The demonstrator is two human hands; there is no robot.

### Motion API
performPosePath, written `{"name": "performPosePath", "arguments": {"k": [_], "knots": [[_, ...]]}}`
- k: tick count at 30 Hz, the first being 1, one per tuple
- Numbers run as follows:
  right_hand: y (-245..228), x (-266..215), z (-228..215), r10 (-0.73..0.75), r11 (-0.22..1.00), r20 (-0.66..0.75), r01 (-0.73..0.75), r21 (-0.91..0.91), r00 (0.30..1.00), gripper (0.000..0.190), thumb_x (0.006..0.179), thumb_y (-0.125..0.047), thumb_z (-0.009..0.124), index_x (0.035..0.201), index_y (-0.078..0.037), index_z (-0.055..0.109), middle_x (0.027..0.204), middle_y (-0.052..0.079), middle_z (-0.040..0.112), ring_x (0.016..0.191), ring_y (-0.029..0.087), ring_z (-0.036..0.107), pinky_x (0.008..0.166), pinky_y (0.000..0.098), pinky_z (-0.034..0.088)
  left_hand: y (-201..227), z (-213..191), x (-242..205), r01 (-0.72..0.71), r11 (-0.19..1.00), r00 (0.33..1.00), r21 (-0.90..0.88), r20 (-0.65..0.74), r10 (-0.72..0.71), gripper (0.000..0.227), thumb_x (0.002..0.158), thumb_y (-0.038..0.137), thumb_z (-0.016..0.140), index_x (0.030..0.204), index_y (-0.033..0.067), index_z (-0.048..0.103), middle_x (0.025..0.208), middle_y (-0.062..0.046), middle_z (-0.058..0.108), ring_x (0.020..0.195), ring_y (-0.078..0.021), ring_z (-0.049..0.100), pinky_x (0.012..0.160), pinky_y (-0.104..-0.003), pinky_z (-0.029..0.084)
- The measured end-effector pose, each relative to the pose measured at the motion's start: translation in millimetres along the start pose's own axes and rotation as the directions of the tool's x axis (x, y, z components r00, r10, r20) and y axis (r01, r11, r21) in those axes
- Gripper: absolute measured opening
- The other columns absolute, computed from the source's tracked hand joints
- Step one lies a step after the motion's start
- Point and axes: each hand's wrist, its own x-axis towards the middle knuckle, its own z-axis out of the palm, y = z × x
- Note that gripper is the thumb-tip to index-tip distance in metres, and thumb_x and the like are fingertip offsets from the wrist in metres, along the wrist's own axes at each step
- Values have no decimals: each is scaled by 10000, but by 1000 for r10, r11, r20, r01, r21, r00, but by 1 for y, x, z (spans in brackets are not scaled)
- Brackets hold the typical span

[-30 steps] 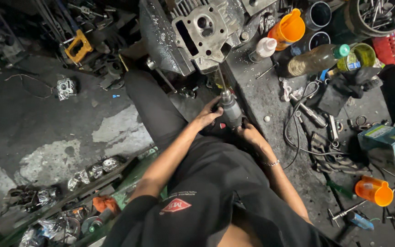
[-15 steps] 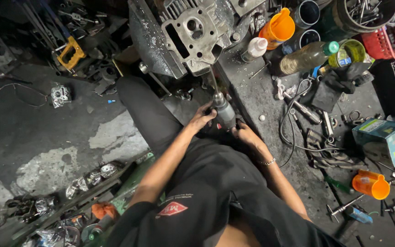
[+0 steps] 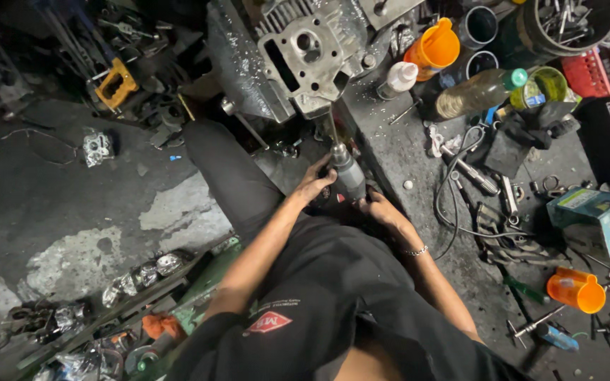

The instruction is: The person uses a handheld rotary tool to drill or grind a metal engine block clamped in a vise. They periodically pause to wipe the work area with a cloth and inspect the surface.

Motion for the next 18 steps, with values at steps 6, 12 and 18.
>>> {"name": "performPosePath", "arguments": {"k": [6,12,18], "knots": [[-2,3,-1,67,996,-11,-67,-50,998,555,946,-193,642,1425,62,528,1290,141,672,1163,203,607,992,315,463,19,-3,-3,-58,996,997,-66,56,61,864,901,565,716,1516,6,478,1504,-185,548,1432,-295,467,1196,-384,345],[-32,-10,5,117,993,17,-117,5,993,551,962,-166,594,1468,31,502,1191,117,686,926,153,601,788,288,496,30,-3,-1,35,993,997,-109,69,-27,844,889,459,749,1545,48,412,1515,-157,522,1428,-261,444,1193,-382,334],[-48,-21,10,188,981,-43,-186,56,981,571,956,-148,560,1490,16,443,1301,132,665,1149,204,609,985,329,468,24,-2,3,-18,994,997,-111,71,26,819,911,433,760,1547,35,434,1540,-150,518,1465,-266,421,1223,-385,298]]}}
